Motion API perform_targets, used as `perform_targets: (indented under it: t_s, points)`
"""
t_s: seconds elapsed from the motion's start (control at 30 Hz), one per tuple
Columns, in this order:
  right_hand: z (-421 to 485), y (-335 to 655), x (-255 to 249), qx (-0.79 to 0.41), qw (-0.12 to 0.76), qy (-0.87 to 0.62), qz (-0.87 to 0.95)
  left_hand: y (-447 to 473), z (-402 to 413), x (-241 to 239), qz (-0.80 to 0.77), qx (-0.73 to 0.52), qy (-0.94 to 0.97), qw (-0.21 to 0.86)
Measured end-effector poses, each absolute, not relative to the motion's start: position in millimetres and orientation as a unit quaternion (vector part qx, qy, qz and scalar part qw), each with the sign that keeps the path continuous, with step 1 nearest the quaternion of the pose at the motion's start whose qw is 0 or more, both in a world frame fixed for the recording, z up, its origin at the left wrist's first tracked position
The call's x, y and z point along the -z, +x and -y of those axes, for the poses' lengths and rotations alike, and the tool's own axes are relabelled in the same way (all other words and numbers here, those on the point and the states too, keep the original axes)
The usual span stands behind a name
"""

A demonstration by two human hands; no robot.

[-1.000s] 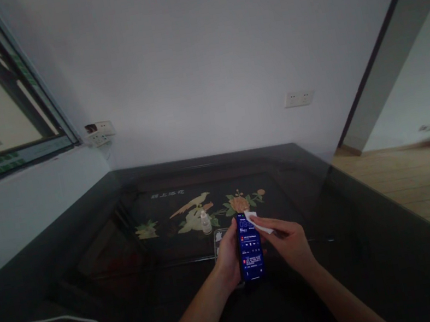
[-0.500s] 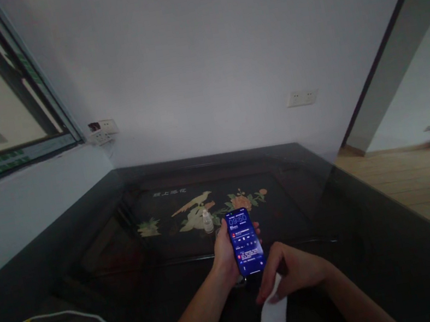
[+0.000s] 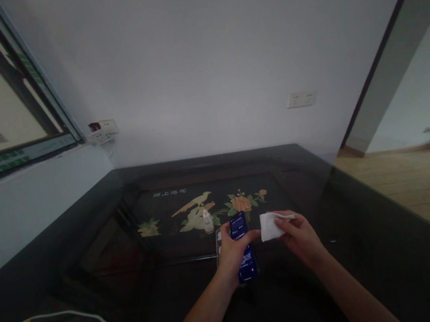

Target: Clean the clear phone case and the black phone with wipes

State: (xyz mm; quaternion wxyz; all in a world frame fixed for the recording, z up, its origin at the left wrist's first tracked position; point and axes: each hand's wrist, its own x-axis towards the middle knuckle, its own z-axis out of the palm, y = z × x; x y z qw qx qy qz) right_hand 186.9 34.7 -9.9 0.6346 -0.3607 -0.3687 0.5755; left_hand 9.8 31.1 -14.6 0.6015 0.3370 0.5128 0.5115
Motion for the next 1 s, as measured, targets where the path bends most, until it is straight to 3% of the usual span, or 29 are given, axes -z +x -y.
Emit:
perform_targets:
  t_s: [0.27, 0.57, 0.73, 1.0]
  points:
    - [-38.7, 186.8, 13.0, -0.541, 0.653, -0.397, 0.35, 11.1, -28.0, 14.4, -0.466, -0.487, 0.294, 0.678]
    - [-46.0, 191.7, 18.3, -0.374, 0.68, -0.497, 0.388, 10.6, -27.0, 9.4, -0.365, -0.419, 0.218, 0.802]
    - [-40.5, 189.1, 13.1, -0.353, 0.656, -0.494, 0.449, 8.1, -25.3, 5.5, -0.3, -0.367, 0.164, 0.865]
    - [-32.6, 180.1, 9.9, -0.332, 0.608, -0.484, 0.534, 6.4, -27.6, 0.7, -0.27, -0.367, 0.143, 0.879]
